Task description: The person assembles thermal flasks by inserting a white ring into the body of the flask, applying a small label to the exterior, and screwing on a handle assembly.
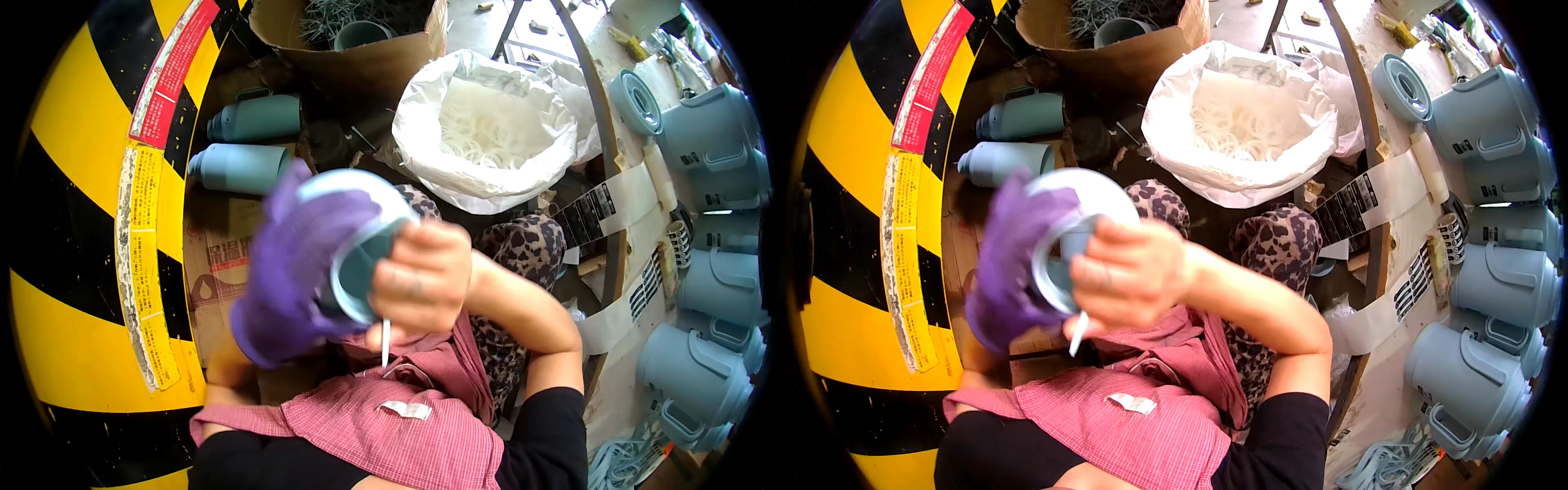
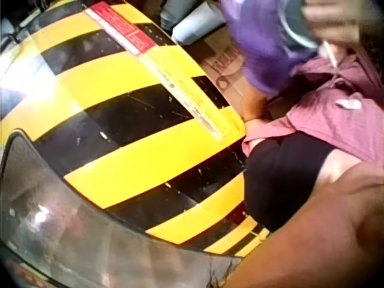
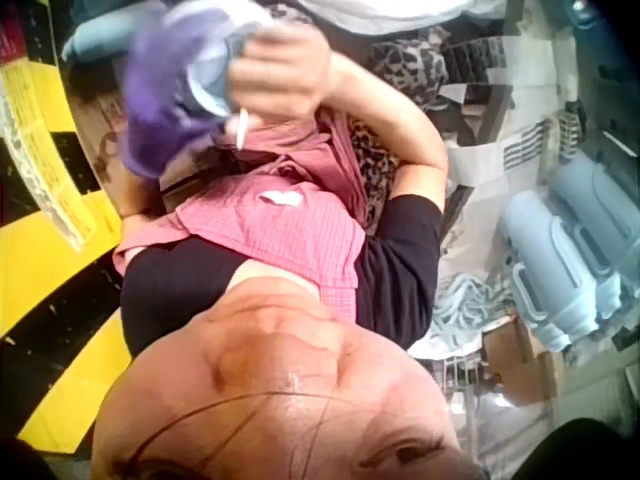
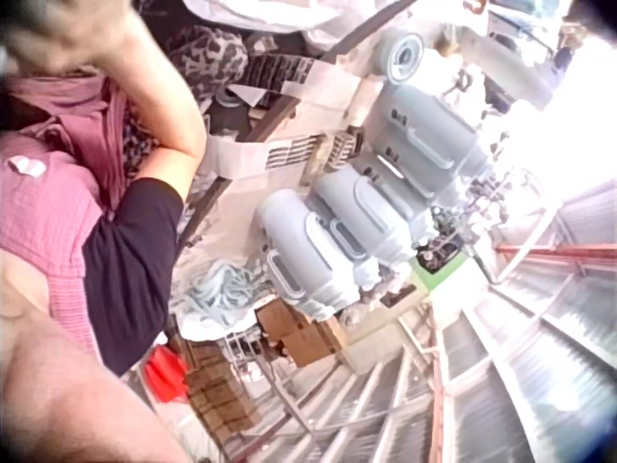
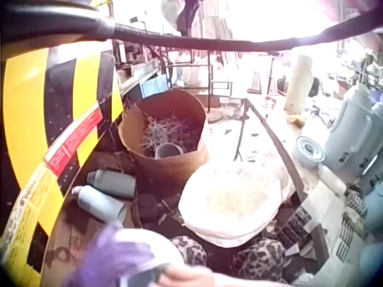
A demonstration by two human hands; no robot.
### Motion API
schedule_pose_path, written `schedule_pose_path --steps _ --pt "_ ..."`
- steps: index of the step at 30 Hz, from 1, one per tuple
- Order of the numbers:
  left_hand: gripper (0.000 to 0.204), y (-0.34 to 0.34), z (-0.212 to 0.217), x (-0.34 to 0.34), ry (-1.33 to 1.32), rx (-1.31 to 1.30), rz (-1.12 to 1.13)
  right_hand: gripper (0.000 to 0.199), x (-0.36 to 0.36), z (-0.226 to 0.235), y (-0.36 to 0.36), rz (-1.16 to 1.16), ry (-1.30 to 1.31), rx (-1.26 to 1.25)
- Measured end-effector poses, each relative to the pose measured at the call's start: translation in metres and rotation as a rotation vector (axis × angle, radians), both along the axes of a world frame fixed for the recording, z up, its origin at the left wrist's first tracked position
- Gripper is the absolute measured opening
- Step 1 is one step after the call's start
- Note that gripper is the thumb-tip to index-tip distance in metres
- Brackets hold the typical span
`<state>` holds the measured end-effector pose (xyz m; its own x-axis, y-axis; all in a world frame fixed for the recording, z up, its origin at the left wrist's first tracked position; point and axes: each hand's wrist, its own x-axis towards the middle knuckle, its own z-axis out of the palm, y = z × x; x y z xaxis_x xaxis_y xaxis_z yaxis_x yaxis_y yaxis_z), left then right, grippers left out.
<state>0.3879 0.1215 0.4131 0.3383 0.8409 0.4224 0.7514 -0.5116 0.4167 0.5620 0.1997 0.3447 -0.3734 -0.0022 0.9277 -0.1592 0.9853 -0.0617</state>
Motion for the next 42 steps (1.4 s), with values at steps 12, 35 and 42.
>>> schedule_pose_path --steps 12,35,42 --pt "0.062 0.095 -0.041 -0.095 -0.857 0.121 0.411 0.018 0.127 -0.204 0.233 -1.076 -1.248 -0.314" --pt "0.042 -0.071 -0.001 0.074 0.264 0.634 -0.070 0.013 0.136 0.084 -0.111 -0.156 -0.480 -1.586" --pt "0.026 -0.052 -0.025 0.075 0.006 0.086 -0.254 0.020 0.128 0.045 -0.111 -0.347 -0.363 -1.357"
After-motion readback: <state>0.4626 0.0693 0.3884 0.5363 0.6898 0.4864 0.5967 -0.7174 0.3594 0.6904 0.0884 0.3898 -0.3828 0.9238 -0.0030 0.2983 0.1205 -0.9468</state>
